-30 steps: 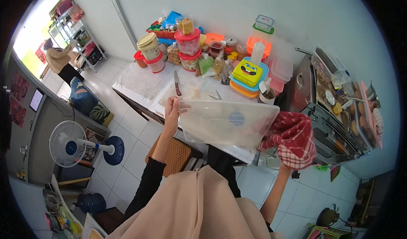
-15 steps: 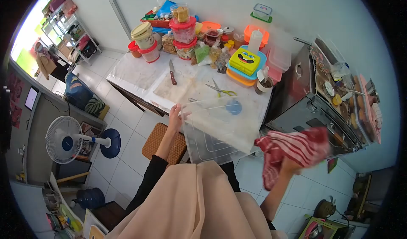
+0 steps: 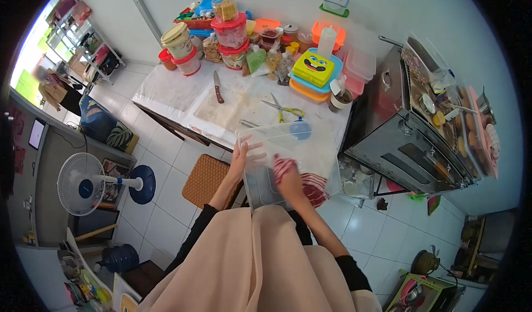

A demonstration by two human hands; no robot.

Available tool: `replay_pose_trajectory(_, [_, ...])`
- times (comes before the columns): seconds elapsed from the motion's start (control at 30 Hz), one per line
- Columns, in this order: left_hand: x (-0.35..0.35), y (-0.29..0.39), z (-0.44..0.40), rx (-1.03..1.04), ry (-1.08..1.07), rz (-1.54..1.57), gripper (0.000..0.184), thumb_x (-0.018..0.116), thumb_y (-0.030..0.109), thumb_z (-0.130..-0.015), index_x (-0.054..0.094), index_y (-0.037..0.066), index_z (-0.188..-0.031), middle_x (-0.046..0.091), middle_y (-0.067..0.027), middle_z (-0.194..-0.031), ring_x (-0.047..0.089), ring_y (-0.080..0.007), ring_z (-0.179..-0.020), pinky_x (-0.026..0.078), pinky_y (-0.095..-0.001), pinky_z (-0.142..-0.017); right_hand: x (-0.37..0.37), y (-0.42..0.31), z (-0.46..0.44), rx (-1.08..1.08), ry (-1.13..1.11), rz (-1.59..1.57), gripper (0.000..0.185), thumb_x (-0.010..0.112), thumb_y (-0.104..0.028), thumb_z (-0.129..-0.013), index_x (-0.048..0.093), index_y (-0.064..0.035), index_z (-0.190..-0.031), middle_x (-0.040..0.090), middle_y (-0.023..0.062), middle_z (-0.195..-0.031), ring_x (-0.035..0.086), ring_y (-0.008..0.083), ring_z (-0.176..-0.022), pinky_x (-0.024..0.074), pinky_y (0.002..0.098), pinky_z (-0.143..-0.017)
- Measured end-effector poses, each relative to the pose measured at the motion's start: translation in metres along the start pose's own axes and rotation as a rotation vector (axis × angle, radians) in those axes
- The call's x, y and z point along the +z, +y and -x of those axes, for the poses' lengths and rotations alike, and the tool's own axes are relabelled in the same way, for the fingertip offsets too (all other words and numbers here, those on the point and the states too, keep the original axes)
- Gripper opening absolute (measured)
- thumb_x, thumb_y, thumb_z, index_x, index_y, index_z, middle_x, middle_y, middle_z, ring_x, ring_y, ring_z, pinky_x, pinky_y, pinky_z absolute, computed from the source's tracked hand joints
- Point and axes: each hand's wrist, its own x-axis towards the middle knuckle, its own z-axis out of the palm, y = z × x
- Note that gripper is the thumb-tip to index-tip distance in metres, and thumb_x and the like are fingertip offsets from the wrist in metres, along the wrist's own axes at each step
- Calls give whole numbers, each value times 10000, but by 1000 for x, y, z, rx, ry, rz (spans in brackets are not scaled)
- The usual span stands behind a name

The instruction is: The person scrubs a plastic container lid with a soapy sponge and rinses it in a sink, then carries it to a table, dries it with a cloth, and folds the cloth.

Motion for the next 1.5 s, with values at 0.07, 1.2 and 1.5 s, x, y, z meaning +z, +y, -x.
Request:
replay_pose_trajectory(0.07, [-2, 0, 2, 2, 2, -1, 489, 368, 399, -951, 233, 140, -1343, 480, -212, -1225, 567, -383, -999, 519, -473, -765, 17, -8, 15, -173, -57, 43, 513, 536, -71, -706, 493, 6, -1212, 542, 182, -974, 490, 359, -936, 443, 421, -791])
replay_pose_trajectory(1.2, [-26, 7, 4, 136, 41, -102, 545, 259, 444, -973, 449, -10, -1205, 522, -97, -1078, 477, -170, -1023, 344, -280, -953, 35, -44, -36, -392, -228, -180, 445, 485, -300, -811, 511, -76, -1196, 478, 158, -1259, 358, 359, -1240, 186, 556, -1042])
replay_pose_trajectory(1.5, [-51, -10, 6, 62, 142, -422, 578, 262, 477, -959, 356, 8, -1283, 521, -141, -1010, 502, -209, -1030, 310, -315, -995, 36, -25, -35, -398, -384, -168, 510, 473, -350, -829, 472, -61, -1249, 425, 162, -1323, 323, 332, -1275, 178, 489, -1074])
